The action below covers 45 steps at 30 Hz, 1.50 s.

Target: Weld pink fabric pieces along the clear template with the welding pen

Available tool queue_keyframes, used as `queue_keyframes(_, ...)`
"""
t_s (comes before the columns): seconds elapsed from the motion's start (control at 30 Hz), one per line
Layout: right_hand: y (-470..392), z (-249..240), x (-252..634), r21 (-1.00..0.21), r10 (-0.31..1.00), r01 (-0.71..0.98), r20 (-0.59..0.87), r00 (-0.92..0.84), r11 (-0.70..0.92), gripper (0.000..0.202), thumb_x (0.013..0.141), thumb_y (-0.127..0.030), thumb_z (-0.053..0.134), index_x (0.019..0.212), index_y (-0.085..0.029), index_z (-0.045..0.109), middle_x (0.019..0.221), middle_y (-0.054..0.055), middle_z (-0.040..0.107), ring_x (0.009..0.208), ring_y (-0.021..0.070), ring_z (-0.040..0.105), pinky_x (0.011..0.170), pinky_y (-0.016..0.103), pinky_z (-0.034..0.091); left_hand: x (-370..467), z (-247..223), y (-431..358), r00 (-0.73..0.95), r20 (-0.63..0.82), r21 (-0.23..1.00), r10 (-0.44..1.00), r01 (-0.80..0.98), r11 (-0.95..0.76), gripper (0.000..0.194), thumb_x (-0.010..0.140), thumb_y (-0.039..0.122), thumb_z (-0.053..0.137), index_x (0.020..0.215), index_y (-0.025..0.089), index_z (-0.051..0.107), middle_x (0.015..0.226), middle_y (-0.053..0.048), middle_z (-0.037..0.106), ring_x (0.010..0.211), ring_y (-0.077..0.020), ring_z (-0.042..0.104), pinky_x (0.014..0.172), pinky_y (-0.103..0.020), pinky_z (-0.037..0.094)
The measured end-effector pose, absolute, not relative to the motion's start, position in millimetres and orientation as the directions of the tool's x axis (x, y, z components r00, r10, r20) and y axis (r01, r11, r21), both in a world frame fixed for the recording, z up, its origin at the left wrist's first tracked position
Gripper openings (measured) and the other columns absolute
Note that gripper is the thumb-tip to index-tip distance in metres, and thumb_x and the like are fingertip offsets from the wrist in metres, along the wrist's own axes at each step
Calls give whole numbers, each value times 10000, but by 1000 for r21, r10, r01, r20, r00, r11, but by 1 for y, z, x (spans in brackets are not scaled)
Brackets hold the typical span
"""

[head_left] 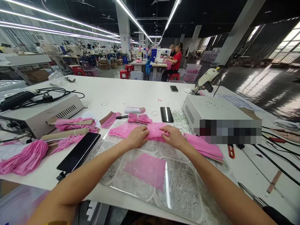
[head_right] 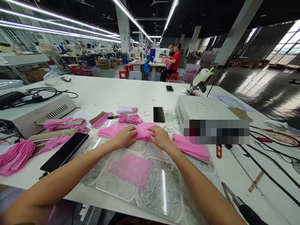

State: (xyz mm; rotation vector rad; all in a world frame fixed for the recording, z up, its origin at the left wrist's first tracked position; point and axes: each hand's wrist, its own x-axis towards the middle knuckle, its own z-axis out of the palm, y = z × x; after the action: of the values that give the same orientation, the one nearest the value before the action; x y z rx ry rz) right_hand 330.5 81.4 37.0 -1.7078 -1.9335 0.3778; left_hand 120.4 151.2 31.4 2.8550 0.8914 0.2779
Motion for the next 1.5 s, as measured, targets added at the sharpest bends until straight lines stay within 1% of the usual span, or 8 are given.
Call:
queue_keyframes(0.17,88,29,332,-455,980,873,159,-117,178,215,788,-135,590,949,-198,717,1039,72,726,983,217,645,861,345,472,122,25,159,808,129,203,575,546,-813,256,951,321,570,1143,153,593,1150,-82,607,994,-200,615,862,-408,529)
queue_keyframes(0.43,87,29,336,-425,981,889,157,-113,171,232,834,-162,540,947,-237,728,1031,31,744,951,200,670,837,333,488,118,33,173,821,93,322,564,511,-797,266,955,331,563,1154,156,587,1138,-81,611,952,-187,625,824,-382,545)
queue_keyframes(0.6,89,38,319,-394,966,889,204,-161,232,226,865,-219,551,1025,-229,710,1090,70,712,1032,214,618,863,341,469,120,35,177,829,83,376,553,488,-788,271,953,333,565,1156,155,587,1138,-80,611,956,-190,625,829,-387,544)
queue_keyframes(0.73,95,39,298,-394,954,874,198,-224,286,158,852,-223,587,933,-209,722,992,85,711,981,218,599,818,327,449,119,36,176,833,76,396,549,480,-783,269,955,333,563,1157,157,587,1143,-81,609,961,-191,624,830,-386,544)
queue_keyframes(0.9,103,33,291,-455,959,846,190,-212,277,191,855,-154,523,792,-185,700,846,68,686,825,172,584,706,277,405,118,37,176,833,87,403,546,471,-784,266,955,334,563,1152,157,590,1143,-80,611,964,-192,624,835,-388,542)
queue_keyframes(1.13,114,21,300,-610,965,747,174,-198,264,271,805,-200,496,551,-180,591,568,-23,559,572,108,467,564,241,323,119,30,169,796,142,372,588,508,-777,271,938,349,587,1113,142,601,1111,-76,619,968,-197,622,840,-399,535)
queue_keyframes(1.37,115,28,313,-748,973,630,225,-53,207,254,822,-336,456,664,-183,582,592,-8,553,572,123,481,557,248,374,128,16,165,641,290,379,711,605,-700,283,943,329,579,1166,156,584,1203,-92,586,1063,-225,592,912,-446,503)
queue_keyframes(1.5,113,35,318,-773,967,601,254,2,202,253,830,-369,451,740,-181,593,619,7,586,574,133,516,566,259,410,140,20,167,613,353,420,707,572,-705,291,941,321,582,1183,160,579,1225,-94,576,1090,-232,582,925,-453,498)
